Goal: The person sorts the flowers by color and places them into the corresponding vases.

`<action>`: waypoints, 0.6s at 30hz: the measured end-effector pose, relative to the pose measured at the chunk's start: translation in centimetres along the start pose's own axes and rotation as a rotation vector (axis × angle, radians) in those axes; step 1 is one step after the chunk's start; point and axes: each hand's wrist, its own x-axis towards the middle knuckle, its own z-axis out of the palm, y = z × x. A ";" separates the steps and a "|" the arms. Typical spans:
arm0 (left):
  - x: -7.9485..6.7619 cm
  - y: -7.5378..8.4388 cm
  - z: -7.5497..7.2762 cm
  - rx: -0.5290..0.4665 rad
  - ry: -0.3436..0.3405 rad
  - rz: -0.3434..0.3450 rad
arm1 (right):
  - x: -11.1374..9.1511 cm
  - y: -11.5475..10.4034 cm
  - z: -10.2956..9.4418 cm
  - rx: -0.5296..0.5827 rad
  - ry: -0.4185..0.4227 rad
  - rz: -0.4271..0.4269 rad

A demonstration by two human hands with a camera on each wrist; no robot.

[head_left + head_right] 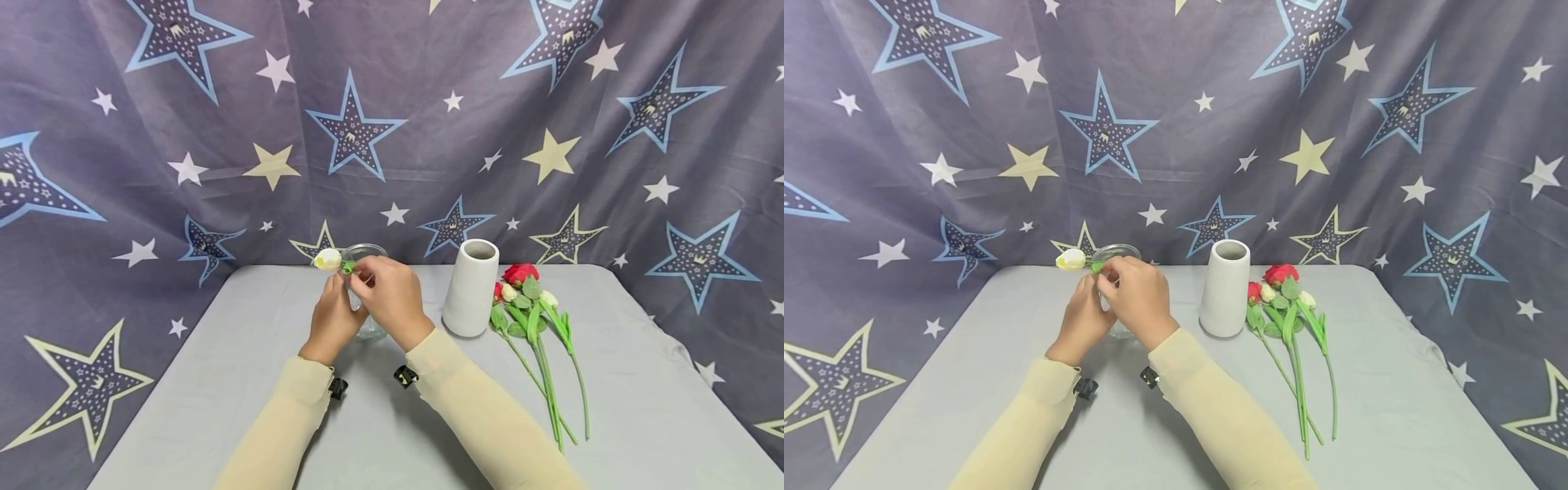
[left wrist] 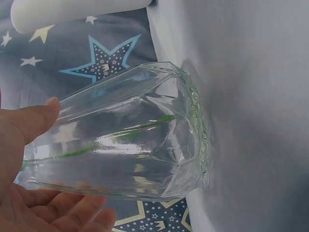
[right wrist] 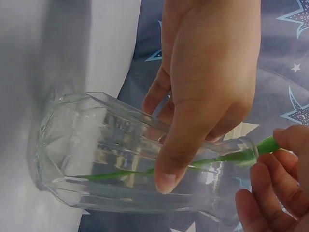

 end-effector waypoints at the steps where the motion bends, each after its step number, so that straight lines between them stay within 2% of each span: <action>1: 0.0 0.0 0.0 0.006 -0.001 0.001 | 0.0 0.0 0.0 -0.002 -0.001 -0.005; 11: 0.1 -0.1 0.0 0.017 -0.020 -0.002 | -0.4 -0.3 0.4 -0.018 -0.016 -0.034; 18: 0.0 -0.1 0.0 0.016 0.001 -0.009 | -0.7 -0.4 0.5 0.013 -0.007 -0.024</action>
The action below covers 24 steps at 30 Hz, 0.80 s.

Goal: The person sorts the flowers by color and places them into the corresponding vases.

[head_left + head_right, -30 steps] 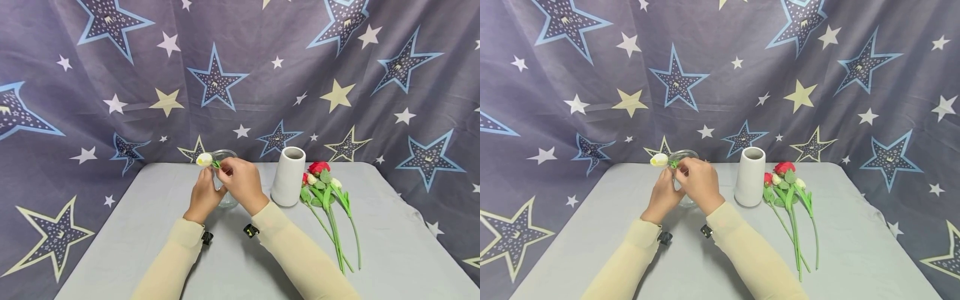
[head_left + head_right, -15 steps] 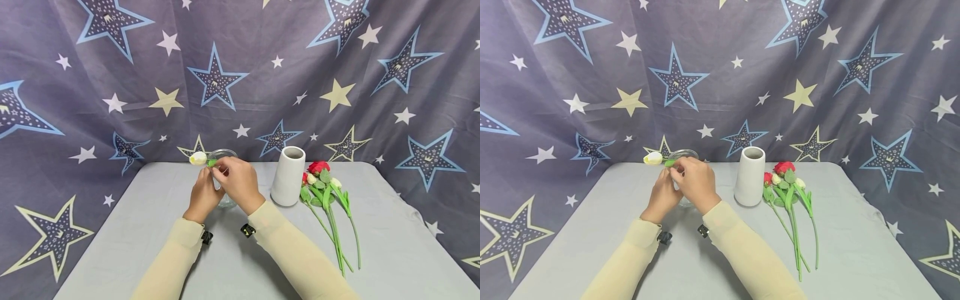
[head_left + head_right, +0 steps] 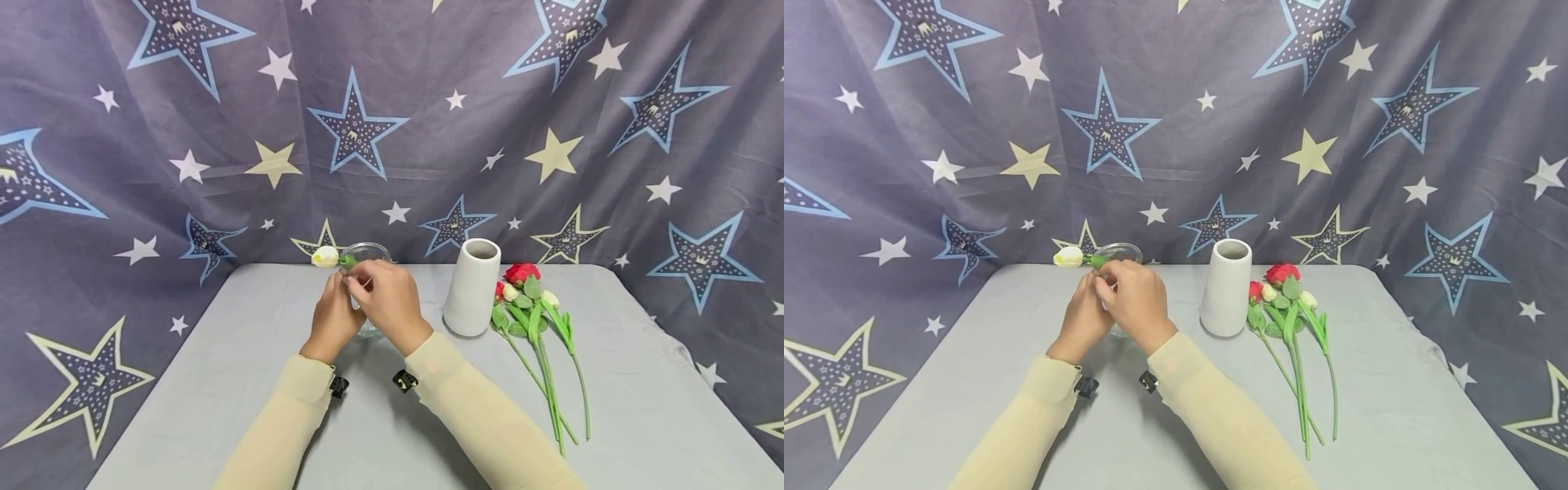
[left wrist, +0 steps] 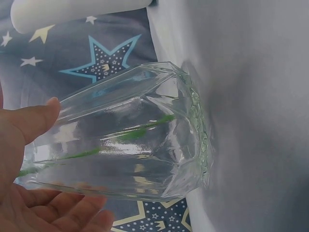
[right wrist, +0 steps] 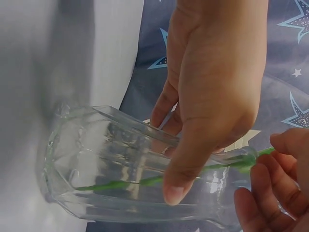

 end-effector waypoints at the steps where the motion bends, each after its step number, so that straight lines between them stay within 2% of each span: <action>1: 0.0 0.0 0.0 0.001 0.002 0.000 | -0.1 0.0 0.0 0.004 0.001 0.001; 8: 0.1 0.2 -0.2 0.010 -0.020 0.005 | -0.6 0.1 -0.6 0.039 -0.025 0.005; 14: 0.0 0.5 -0.2 -0.021 -0.052 -0.076 | -0.7 0.6 -2.1 0.098 0.013 0.045; 24: 0.0 0.3 -0.1 -0.030 -0.028 -0.083 | -1.6 0.7 -3.9 0.159 0.009 0.035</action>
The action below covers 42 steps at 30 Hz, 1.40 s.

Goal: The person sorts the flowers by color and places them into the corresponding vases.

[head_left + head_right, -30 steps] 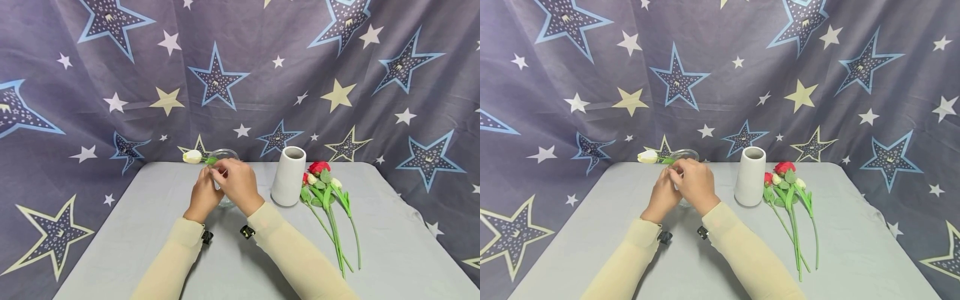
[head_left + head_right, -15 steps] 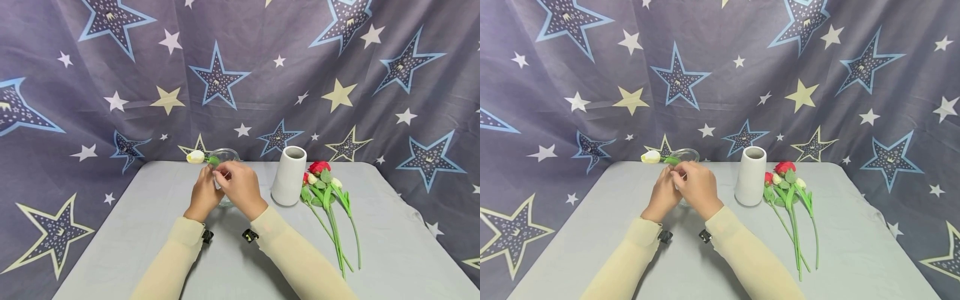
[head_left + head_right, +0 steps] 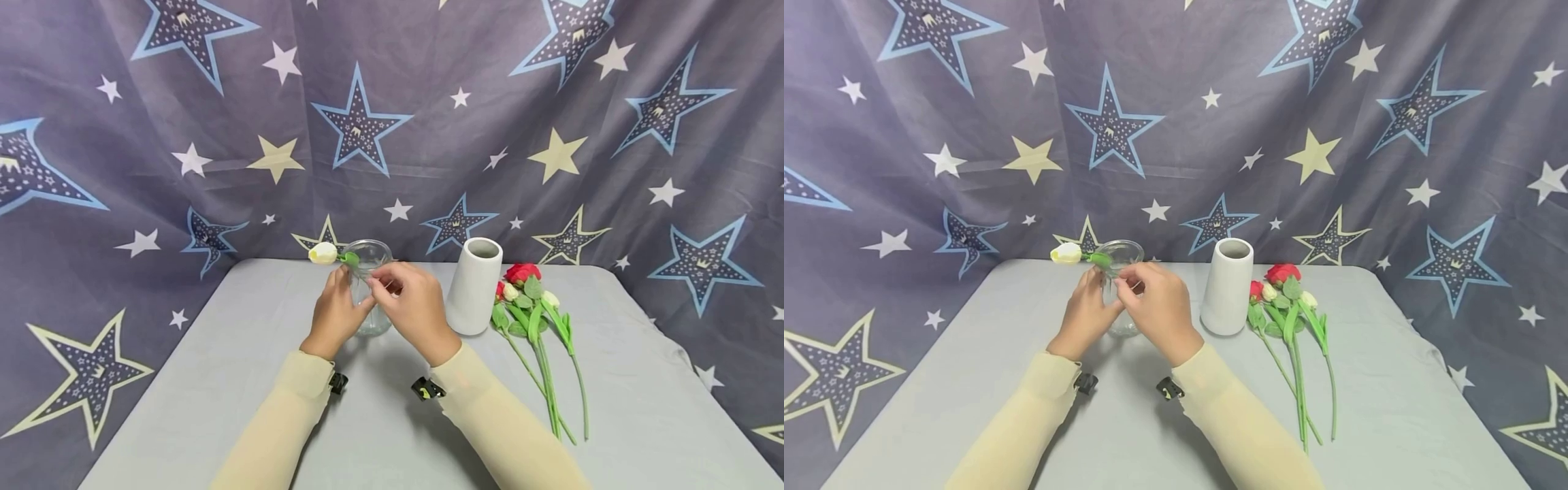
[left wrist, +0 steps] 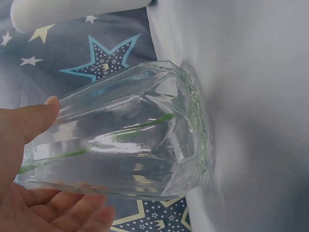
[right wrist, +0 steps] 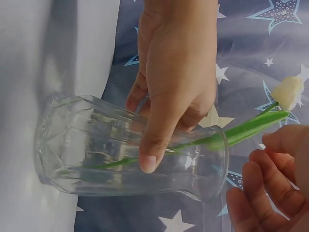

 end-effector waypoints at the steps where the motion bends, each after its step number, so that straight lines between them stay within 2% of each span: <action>1: 0.0 0.0 0.0 0.002 -0.001 -0.001 | -0.1 0.0 -0.1 0.004 0.002 -0.002; 12: 0.0 0.0 -0.1 -0.018 -0.027 -0.002 | -0.9 -0.4 -2.3 0.047 0.007 -0.045; 23: 0.0 0.0 0.0 -0.018 -0.018 -0.017 | -2.0 -0.7 -5.3 -0.013 0.003 -0.088; 34: 0.0 0.0 0.1 -0.013 -0.042 -0.034 | -2.8 -1.5 -7.2 -0.017 -0.025 -0.087; 42: 0.1 -0.1 0.3 -0.011 -0.029 -0.027 | -3.3 -1.7 -8.2 -0.039 -0.020 -0.090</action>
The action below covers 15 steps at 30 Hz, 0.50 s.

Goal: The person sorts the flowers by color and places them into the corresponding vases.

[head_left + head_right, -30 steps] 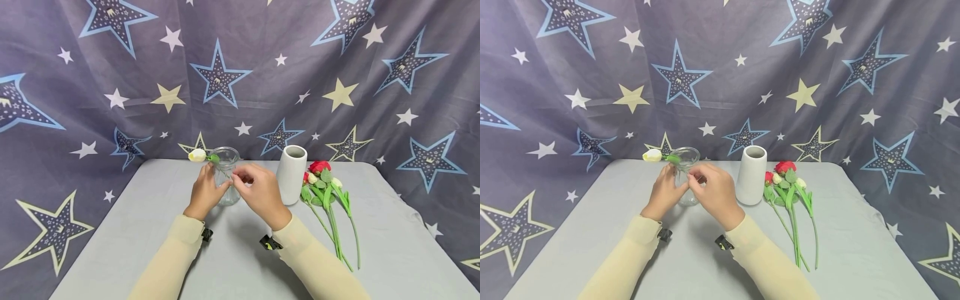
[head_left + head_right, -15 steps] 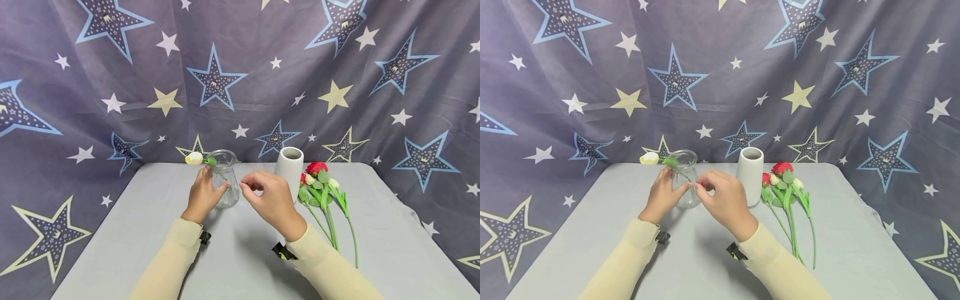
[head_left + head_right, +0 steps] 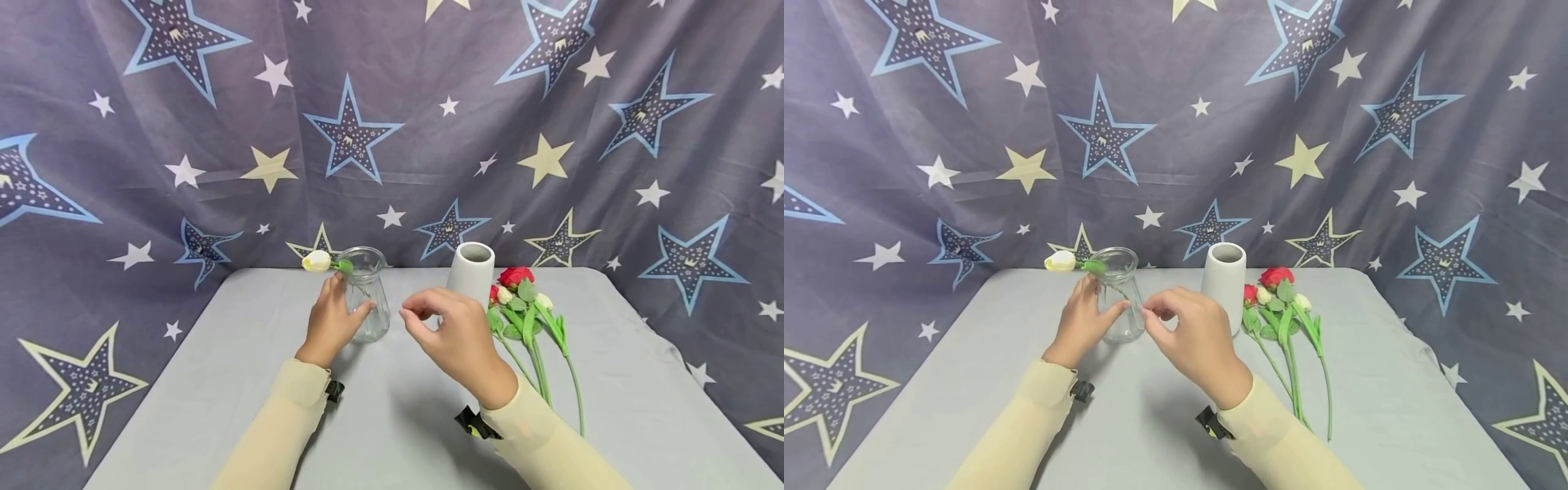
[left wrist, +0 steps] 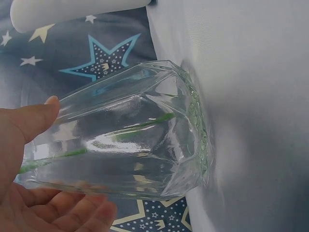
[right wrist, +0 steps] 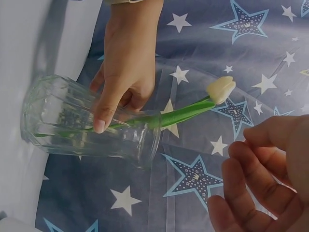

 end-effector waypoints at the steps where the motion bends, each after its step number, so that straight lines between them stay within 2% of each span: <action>1: 0.0 0.0 0.0 0.000 0.000 0.001 | -0.1 0.0 -0.1 0.001 -0.003 0.001; 15: -0.1 0.4 -0.4 0.003 -0.007 0.002 | -0.4 -0.5 -1.4 0.005 -0.047 0.016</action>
